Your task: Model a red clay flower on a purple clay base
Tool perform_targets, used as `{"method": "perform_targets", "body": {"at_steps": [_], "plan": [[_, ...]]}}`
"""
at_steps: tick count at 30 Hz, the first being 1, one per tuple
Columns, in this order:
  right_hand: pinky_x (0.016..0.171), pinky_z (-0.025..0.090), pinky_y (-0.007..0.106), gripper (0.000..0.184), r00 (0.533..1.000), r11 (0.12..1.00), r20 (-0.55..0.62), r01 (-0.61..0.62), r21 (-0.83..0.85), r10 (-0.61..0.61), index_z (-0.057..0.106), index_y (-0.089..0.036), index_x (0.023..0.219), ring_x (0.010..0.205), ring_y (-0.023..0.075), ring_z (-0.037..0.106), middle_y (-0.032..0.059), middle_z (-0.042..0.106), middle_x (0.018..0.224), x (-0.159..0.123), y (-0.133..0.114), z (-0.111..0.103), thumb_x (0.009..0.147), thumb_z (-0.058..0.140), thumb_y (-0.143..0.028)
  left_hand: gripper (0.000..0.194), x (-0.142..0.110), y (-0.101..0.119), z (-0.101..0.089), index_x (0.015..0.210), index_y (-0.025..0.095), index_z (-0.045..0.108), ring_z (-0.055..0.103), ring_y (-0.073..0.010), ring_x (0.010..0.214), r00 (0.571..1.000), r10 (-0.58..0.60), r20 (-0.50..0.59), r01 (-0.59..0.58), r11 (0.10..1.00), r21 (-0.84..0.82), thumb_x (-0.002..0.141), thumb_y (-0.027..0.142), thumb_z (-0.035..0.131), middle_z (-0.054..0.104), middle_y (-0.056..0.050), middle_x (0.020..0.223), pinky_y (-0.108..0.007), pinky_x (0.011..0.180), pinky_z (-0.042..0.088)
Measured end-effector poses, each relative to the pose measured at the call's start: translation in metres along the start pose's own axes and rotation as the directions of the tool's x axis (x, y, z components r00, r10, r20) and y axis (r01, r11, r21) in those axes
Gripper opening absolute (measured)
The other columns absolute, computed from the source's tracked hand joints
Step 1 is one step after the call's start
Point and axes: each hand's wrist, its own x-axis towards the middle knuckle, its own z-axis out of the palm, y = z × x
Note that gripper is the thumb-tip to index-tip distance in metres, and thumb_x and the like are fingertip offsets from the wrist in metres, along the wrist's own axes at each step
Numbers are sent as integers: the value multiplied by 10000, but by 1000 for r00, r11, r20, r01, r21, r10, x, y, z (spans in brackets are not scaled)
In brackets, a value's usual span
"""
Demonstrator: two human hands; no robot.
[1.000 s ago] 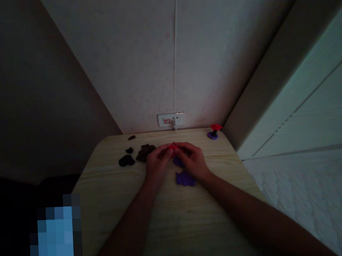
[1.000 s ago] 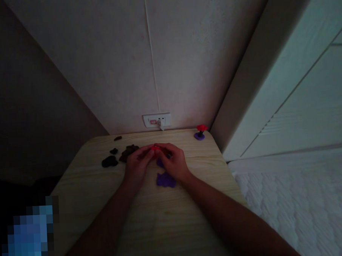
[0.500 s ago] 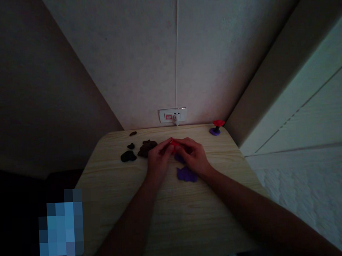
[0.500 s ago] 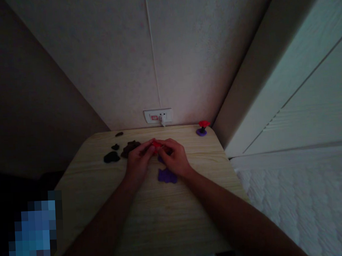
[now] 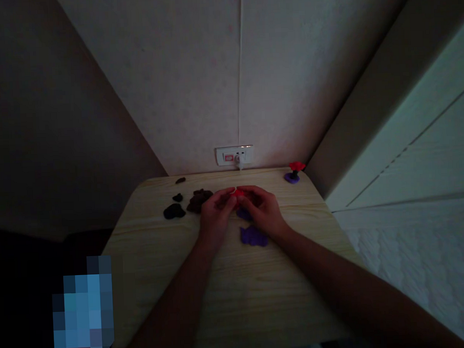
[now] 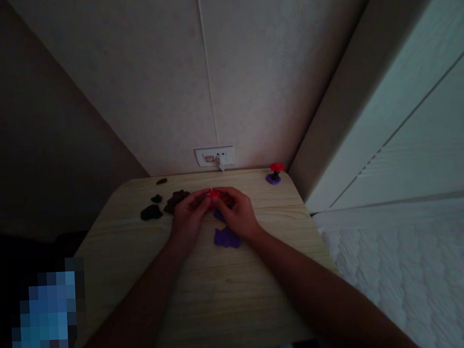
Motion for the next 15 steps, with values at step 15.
{"method": "perform_targets", "body": {"at_steps": [15], "plan": [[659,573,295,410,998,998,-48,-38,51,41,653,-221,900,704,171,672,23,715,808,0,-8,3,730,840,-544,310,2,-4,-1,936,160,796,731,-220,861,1000,-22,-19,21,998,-55,725,382,845,791,-94,948,-371,846,575]]}}
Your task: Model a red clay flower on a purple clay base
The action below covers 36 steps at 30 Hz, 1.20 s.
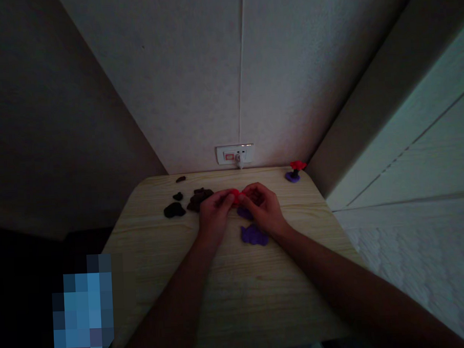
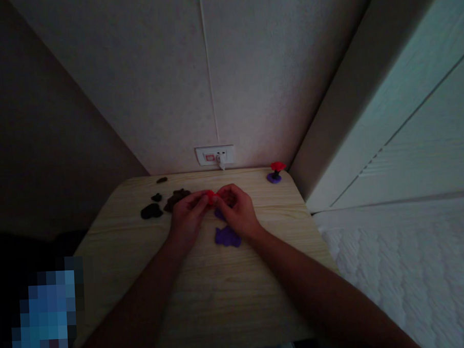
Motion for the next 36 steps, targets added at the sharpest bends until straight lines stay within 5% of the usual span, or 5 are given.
{"method": "perform_targets", "body": {"at_steps": [8,17,36], "plan": [[655,565,328,294,999,997,46,13,-70,-9,760,-209,860,689,203,705,51,773,778,-1,4,-3,789,807,-490,197,1,4,-5,884,160,804,684,-183,720,997,76,8,-76,981,179,752,306,791,775,-58,811,-303,722,548],[711,608,342,408,997,999,-66,-29,27,30,743,-212,919,737,202,728,52,777,841,2,4,-3,667,896,-494,242,-2,7,3,906,176,726,705,-187,780,996,81,27,-83,993,88,741,333,808,763,-54,871,-303,734,561],[780,582,327,165,981,969,31,195,-153,-193,825,-237,966,856,196,716,69,765,945,3,10,-8,823,796,-315,230,-4,7,-1,865,162,792,740,-201,766,989,144,-29,-138,979,149,714,323,859,794,-72,856,-353,763,618]]}}
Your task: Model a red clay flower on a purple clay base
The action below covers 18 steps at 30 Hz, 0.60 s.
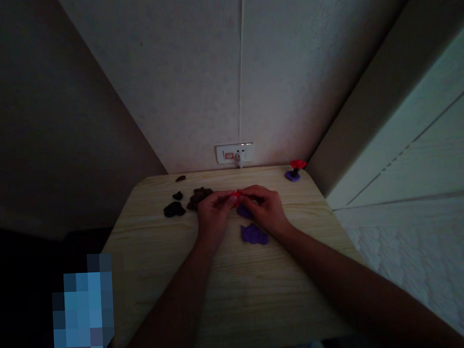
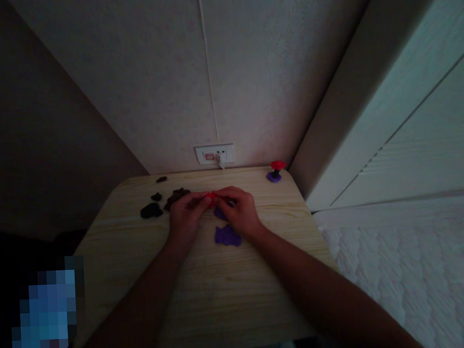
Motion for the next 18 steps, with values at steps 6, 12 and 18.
{"method": "perform_targets", "body": {"at_steps": [6,12,18], "plan": [[760,566,314,132,1000,999,24,11,-40,-10,823,-233,960,827,186,709,58,762,912,0,-2,-2,849,769,-278,247,1,-2,-1,864,156,799,736,-200,759,1000,-17,18,17,1000,7,716,346,855,793,-76,847,-351,764,611],[736,548,305,125,999,999,33,-8,-49,10,819,-235,952,803,182,700,52,760,893,1,-1,-1,851,766,-286,248,2,-6,-3,884,162,802,737,-202,771,1000,-6,16,5,999,42,729,352,842,794,-77,862,-346,772,602],[714,555,305,116,999,999,25,-44,-30,45,808,-218,893,766,184,697,57,758,862,1,-2,-1,829,774,-308,252,1,-2,-2,890,158,792,735,-207,752,1000,-22,11,22,998,54,709,328,839,794,-73,838,-347,741,608]]}}
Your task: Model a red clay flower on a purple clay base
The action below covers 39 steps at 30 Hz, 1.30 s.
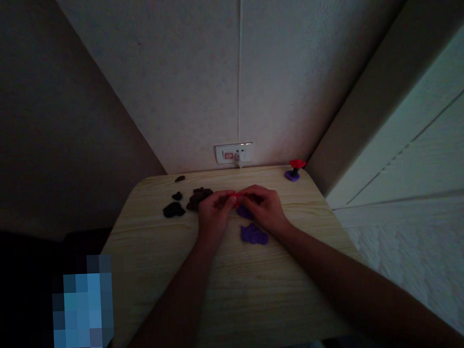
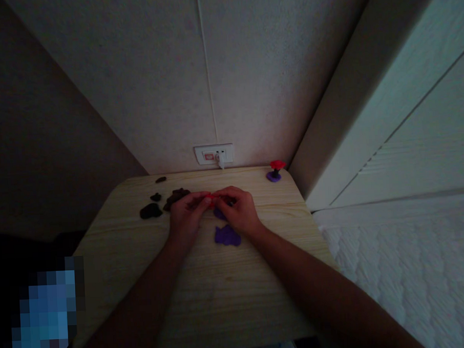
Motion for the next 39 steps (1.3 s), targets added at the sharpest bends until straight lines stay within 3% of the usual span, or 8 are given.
{"method": "perform_targets", "body": {"at_steps": [7,13,17,25,30,39], "plan": [[740,563,312,145,1000,1000,-21,13,-6,-13,795,-217,881,792,187,695,60,758,883,-1,-2,2,818,789,-347,303,0,1,2,913,155,786,750,-221,834,999,-22,25,22,1000,-6,691,343,867,800,-83,894,-365,824,604],[765,590,319,315,997,993,-7,-77,87,78,758,-198,1041,780,184,707,56,770,888,-2,-1,4,784,813,-371,302,0,1,3,915,146,770,744,-211,836,999,-42,14,42,999,-31,710,349,861,790,-75,879,-364,858,590],[822,592,327,240,996,993,1,-87,79,87,765,-193,967,846,196,726,69,777,946,-1,-1,3,805,795,-368,309,2,-1,3,948,142,756,736,-207,828,1000,-22,16,23,999,-35,735,354,830,779,-77,880,-352,829,585],[714,570,317,304,995,994,4,-103,38,103,752,-194,878,762,201,701,71,764,851,-1,-4,2,787,811,-477,314,-3,5,6,947,134,741,732,-218,843,998,-29,53,28,999,21,730,343,832,777,-100,897,-342,815,573],[648,508,291,315,995,993,10,-102,-57,103,733,-171,834,694,173,645,56,729,770,1,-3,0,850,740,-486,290,-6,6,7,963,133,735,723,-207,826,998,-10,54,8,999,45,745,308,809,770,-98,903,-334,799,574],[636,469,283,366,996,989,20,-89,-116,92,719,-169,812,660,158,603,35,696,726,2,-4,-1,882,684,-526,268,-6,4,6,975,139,732,730,-218,883,998,5,68,-6,1000,22,741,255,792,773,-101,949,-352,844,582]]}}
